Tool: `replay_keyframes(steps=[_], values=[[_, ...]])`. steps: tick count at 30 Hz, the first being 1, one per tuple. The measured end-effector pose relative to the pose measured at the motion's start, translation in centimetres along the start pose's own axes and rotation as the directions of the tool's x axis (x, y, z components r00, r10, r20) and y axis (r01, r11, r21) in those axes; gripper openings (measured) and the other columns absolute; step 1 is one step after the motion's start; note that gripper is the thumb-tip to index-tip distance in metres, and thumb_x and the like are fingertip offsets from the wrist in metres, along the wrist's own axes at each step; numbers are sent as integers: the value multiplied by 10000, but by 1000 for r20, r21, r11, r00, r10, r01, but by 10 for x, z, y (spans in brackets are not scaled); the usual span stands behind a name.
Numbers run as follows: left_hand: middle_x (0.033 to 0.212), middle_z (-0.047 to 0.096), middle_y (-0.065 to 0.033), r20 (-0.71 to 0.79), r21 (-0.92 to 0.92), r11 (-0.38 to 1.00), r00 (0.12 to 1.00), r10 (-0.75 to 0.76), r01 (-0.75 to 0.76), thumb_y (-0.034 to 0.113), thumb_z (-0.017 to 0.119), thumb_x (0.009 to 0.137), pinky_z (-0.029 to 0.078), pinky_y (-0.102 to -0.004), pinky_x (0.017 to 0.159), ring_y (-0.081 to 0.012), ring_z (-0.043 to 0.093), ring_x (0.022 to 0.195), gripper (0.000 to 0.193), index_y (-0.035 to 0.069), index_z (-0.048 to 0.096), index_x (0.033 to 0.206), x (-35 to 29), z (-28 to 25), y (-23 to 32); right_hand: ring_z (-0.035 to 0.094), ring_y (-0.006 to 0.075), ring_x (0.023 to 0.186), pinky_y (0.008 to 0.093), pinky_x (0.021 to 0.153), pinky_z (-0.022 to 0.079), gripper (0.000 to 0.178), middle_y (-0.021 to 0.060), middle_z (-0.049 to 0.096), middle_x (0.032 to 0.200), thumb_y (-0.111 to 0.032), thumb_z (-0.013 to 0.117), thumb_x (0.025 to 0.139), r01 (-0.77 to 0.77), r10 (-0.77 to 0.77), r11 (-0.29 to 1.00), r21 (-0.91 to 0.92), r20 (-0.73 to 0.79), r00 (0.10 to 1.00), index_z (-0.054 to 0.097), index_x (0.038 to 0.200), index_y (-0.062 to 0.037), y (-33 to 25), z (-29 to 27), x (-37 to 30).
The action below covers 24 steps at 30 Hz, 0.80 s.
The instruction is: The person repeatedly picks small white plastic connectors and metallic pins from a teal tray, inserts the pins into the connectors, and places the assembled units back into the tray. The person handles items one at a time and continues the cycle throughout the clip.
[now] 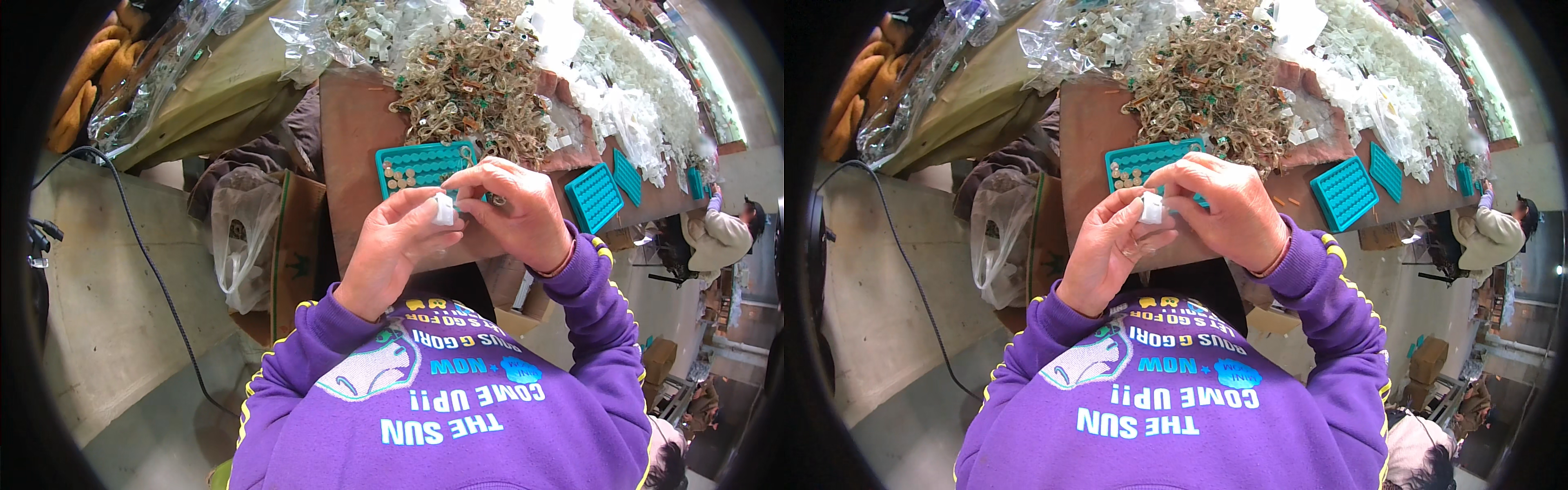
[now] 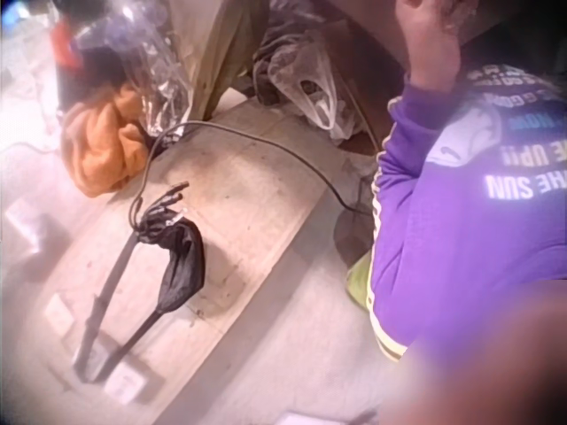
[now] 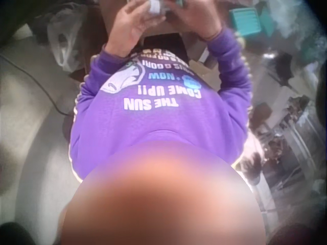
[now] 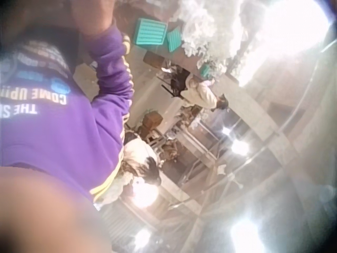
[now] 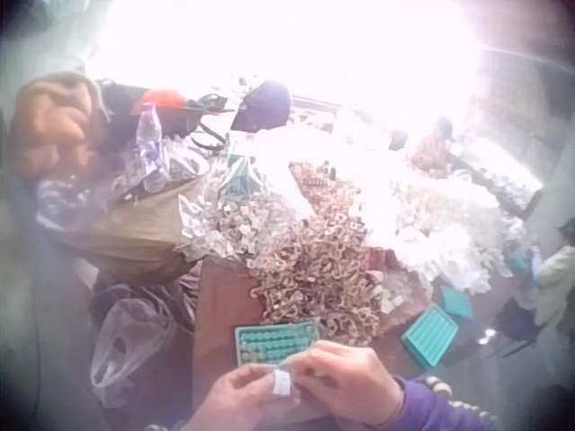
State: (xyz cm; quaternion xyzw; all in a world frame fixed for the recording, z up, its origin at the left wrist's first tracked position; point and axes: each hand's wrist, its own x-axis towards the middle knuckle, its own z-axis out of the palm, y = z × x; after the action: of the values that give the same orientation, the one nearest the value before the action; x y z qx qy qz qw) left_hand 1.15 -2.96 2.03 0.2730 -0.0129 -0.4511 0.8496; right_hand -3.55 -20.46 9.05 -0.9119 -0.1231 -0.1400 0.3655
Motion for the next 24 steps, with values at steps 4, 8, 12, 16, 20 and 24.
replay_keyframes(steps=[4, 8, 12, 16, 20, 24], values=[[1025, 653, -89, 10, 158, 987, 999, 31, -32, 128, 562, 968, 567, -368, 874, -185, 653, 978, 198, 4, 586, 1120, 0, -1, 0, 644, 263, 727, 343, 621, 526, 209, 75, 617, 794, 19, 616, 771, 43, -38, 996, -74, 75, 996, 635, 958, -72, -4, -2, 0], [1031, 651, -79, 26, 333, 937, 994, 102, -105, 128, 587, 956, 563, -346, 871, -163, 647, 961, 213, -11, 605, 1116, 0, 1, -2, 656, 277, 747, 345, 603, 531, 170, 73, 636, 809, 9, 615, 772, 57, -41, 992, -110, 146, 989, 627, 923, -70, -5, 0, -3], [1045, 650, -88, 10, 329, 939, 995, 103, -100, 133, 587, 957, 562, -337, 870, -167, 648, 957, 241, -21, 595, 1142, -3, 3, -5, 639, 265, 716, 325, 612, 526, 150, 80, 638, 798, 18, 636, 784, -28, 28, 999, 21, -13, 1000, 621, 918, -49, -4, 8, -10], [1049, 649, -95, -34, 214, 974, 996, 86, -77, 153, 585, 961, 568, -325, 855, -170, 652, 956, 257, -17, 585, 1154, -5, 3, -7, 611, 258, 691, 314, 623, 510, 124, 99, 614, 783, 33, 641, 800, -100, 103, 994, 38, -98, 990, 601, 904, -21, -5, 8, -21], [1044, 649, -97, -37, 212, 976, 998, 59, -50, 167, 578, 967, 574, -311, 836, -169, 654, 961, 269, -8, 573, 1172, -4, 5, -7, 600, 279, 690, 330, 612, 494, 105, 121, 581, 791, 42, 625, 812, -74, 73, 997, -2, -109, 991, 570, 886, -8, -3, 12, -26], [1031, 656, -86, -46, 173, 984, 998, 51, -42, 184, 589, 961, 557, -302, 833, -164, 656, 941, 273, -1, 586, 1161, -6, 7, -9, 592, 272, 703, 320, 626, 487, 128, 123, 574, 802, 79, 620, 797, -90, 91, 996, 10, -168, 982, 549, 871, 3, -4, 24, -32]])
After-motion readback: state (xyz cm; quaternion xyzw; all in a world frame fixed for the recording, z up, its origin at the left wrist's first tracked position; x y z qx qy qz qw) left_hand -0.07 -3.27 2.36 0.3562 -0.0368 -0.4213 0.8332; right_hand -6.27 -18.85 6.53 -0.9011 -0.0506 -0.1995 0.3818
